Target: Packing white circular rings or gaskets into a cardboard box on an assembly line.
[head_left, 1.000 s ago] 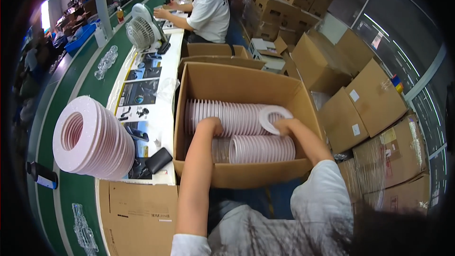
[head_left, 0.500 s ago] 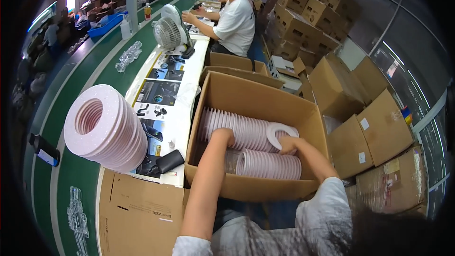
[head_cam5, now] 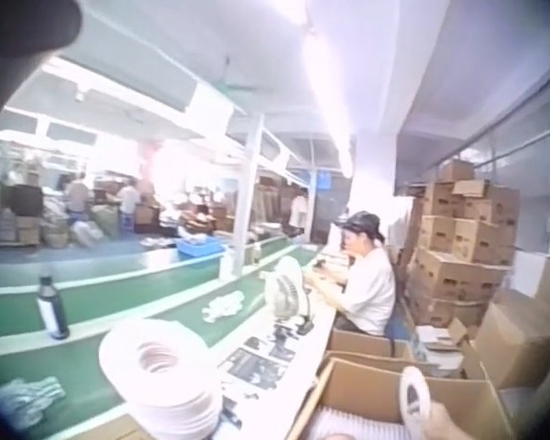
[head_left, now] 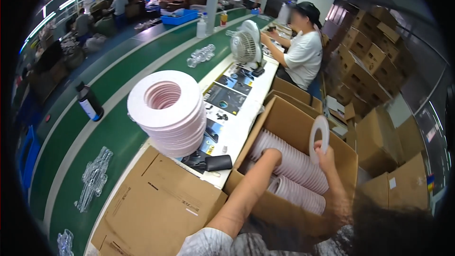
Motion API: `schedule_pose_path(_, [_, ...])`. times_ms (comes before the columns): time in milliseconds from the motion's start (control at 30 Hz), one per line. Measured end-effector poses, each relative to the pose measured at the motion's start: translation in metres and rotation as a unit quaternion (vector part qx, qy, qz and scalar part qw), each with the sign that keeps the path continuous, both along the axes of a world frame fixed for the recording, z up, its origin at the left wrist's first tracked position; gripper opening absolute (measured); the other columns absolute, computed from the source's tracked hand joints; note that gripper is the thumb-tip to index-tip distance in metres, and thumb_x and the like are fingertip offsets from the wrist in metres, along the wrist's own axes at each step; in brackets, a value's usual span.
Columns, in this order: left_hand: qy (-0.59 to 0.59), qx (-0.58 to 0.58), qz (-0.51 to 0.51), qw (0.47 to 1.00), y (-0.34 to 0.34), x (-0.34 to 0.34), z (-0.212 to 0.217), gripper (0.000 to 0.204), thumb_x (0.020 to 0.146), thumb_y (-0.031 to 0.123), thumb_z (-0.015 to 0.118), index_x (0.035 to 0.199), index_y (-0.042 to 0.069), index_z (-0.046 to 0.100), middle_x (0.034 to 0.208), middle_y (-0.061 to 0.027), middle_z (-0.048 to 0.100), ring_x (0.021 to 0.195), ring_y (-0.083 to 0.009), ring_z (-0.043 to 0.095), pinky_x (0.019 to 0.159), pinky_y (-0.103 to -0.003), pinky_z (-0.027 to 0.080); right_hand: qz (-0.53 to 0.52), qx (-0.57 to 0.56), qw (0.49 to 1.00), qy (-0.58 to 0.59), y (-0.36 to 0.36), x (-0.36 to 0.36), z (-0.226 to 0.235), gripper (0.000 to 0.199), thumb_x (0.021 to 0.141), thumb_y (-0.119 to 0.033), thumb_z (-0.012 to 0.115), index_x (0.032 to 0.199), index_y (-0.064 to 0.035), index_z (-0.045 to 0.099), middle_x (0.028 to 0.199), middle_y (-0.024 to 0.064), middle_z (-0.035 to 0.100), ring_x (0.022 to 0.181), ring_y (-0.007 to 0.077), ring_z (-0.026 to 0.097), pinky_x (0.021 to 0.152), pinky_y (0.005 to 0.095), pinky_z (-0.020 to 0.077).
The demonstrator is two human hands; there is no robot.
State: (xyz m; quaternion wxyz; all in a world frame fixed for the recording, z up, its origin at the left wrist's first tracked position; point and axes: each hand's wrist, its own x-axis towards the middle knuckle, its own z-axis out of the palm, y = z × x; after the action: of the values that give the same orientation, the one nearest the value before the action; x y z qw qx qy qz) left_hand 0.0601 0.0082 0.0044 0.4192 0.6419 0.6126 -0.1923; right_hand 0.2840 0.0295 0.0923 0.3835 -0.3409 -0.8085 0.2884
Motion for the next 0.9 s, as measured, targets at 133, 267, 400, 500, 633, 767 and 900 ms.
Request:
schedule_pose_path(133, [-0.168,0.087,0.123,0.974,-0.029,-0.008,-0.005,0.031,0.080,0.019,0.061,0.109,0.008,0.063,0.120,-0.0114,0.057,0.109,-0.0224,0.054,0.092,-0.036,0.043,0.135,-0.124,0.951,0.249,-0.029,-0.114,0.101,0.033,0.089,-0.025,0.048,0.100,0.0040,0.061,0.087,0.0086,0.062,0.085,0.0164,0.057,0.080,0.0298,0.0446])
schedule_pose_path(267, [-0.334,0.196,0.225,0.894,-0.042,-0.015,0.012,0.034,0.084,0.020,0.057,0.116,0.008,0.057,0.125,-0.0096,0.053,0.114,-0.0216,0.050,0.095,-0.035,0.039,0.311,-0.251,0.865,0.305,-0.072,-0.221,0.173,0.044,0.095,-0.030,0.041,0.117,0.0067,0.051,0.098,0.0130,0.063,0.090,0.0191,0.061,0.083,0.0328,0.0488])
schedule_pose_path(400, [-0.483,0.304,0.307,0.762,-0.035,-0.008,0.035,0.037,0.089,0.021,0.053,0.123,0.009,0.052,0.131,-0.0078,0.048,0.118,-0.0208,0.046,0.099,-0.034,0.036,0.425,-0.374,0.764,0.310,-0.121,-0.321,0.179,0.036,0.092,-0.024,0.055,0.112,0.0062,0.052,0.099,0.0131,0.063,0.088,0.0182,0.063,0.080,0.0339,0.0520])
schedule_pose_path(500, [-0.583,0.366,0.328,0.647,-0.054,0.003,0.035,0.039,0.092,0.021,0.050,0.129,0.009,0.049,0.135,-0.0064,0.045,0.122,-0.0202,0.043,0.101,-0.033,0.033,0.406,-0.375,0.799,0.239,-0.139,-0.362,0.167,0.028,0.089,-0.020,0.059,0.096,0.0070,0.060,0.086,0.0116,0.064,0.074,0.0176,0.065,0.069,0.0327,0.0558])
schedule_pose_path(633, [-0.673,0.343,0.321,0.571,-0.084,-0.006,0.064,0.046,0.096,0.023,0.047,0.138,0.007,0.035,0.142,-0.0048,0.033,0.129,-0.0184,0.031,0.105,-0.031,0.025,0.382,-0.360,0.825,0.210,-0.161,-0.387,0.161,0.029,0.089,-0.020,0.059,0.085,0.0081,0.062,0.078,0.0103,0.064,0.064,0.0157,0.063,0.059,0.0305,0.0551])
schedule_pose_path(767, [-0.625,0.382,0.328,0.596,-0.085,-0.005,0.063,0.045,0.095,0.023,0.049,0.136,0.008,0.038,0.140,-0.0055,0.037,0.129,-0.0182,0.032,0.105,-0.031,0.026,0.334,-0.296,0.879,0.169,-0.150,-0.391,0.150,0.030,0.088,-0.021,0.059,0.085,0.0085,0.064,0.075,0.0106,0.064,0.063,0.0147,0.063,0.057,0.0292,0.0534])
schedule_pose_path(900, [-0.572,0.361,0.324,0.662,-0.082,-0.008,0.065,0.045,0.095,0.021,0.048,0.137,0.007,0.037,0.138,-0.0044,0.039,0.128,-0.0167,0.032,0.102,-0.028,0.027,0.299,-0.187,0.927,0.128,-0.142,-0.387,0.148,0.030,0.085,-0.024,0.061,0.090,0.0054,0.065,0.076,0.0126,0.066,0.066,0.0189,0.065,0.063,0.0314,0.0523])
